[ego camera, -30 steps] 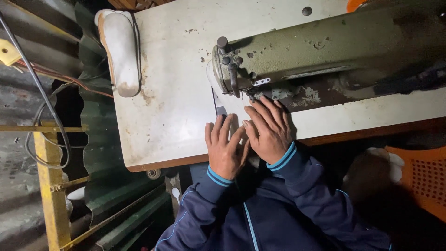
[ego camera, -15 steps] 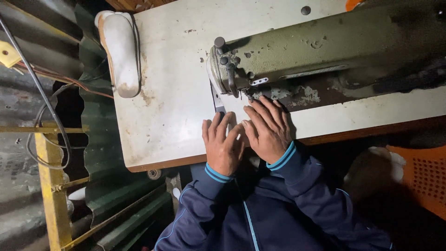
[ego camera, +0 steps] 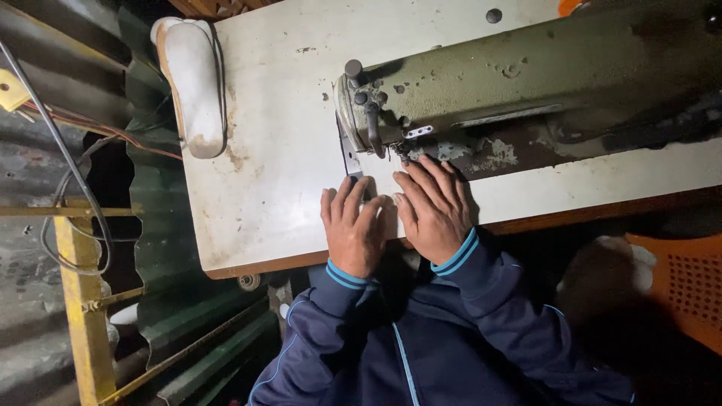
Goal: Sewing the edges of shoe insoles using an industrial sewing machine.
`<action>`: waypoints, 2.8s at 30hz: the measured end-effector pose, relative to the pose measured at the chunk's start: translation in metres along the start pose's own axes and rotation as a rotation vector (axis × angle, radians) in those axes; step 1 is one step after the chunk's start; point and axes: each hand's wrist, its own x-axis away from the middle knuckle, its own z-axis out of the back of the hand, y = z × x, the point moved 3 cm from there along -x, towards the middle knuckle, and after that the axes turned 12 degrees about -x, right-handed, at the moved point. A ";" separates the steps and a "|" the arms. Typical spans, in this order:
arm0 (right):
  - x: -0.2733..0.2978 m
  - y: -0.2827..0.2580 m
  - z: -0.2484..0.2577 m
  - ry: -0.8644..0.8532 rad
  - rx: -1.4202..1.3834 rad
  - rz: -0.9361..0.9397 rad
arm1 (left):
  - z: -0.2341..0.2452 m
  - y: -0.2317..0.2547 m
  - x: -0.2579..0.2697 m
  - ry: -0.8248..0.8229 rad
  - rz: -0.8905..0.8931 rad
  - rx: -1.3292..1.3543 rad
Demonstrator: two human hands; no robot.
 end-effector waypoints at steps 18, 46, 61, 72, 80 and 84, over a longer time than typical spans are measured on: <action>-0.003 -0.003 0.003 -0.003 -0.015 0.000 | 0.000 -0.019 -0.011 -0.081 -0.003 0.038; -0.006 -0.002 0.002 0.072 0.079 0.061 | -0.020 -0.064 -0.070 -0.349 -0.197 0.005; -0.004 -0.002 0.003 0.072 0.053 0.052 | -0.031 -0.078 -0.068 -0.322 -0.228 -0.011; 0.004 -0.003 0.013 0.149 -0.114 0.063 | -0.049 -0.085 -0.065 -0.204 -0.192 -0.108; 0.077 0.002 0.076 0.223 -0.459 -0.018 | -0.052 -0.086 -0.069 -0.168 -0.134 -0.154; 0.133 0.023 0.091 0.272 -0.299 -0.091 | -0.061 -0.093 -0.070 -0.175 -0.139 -0.155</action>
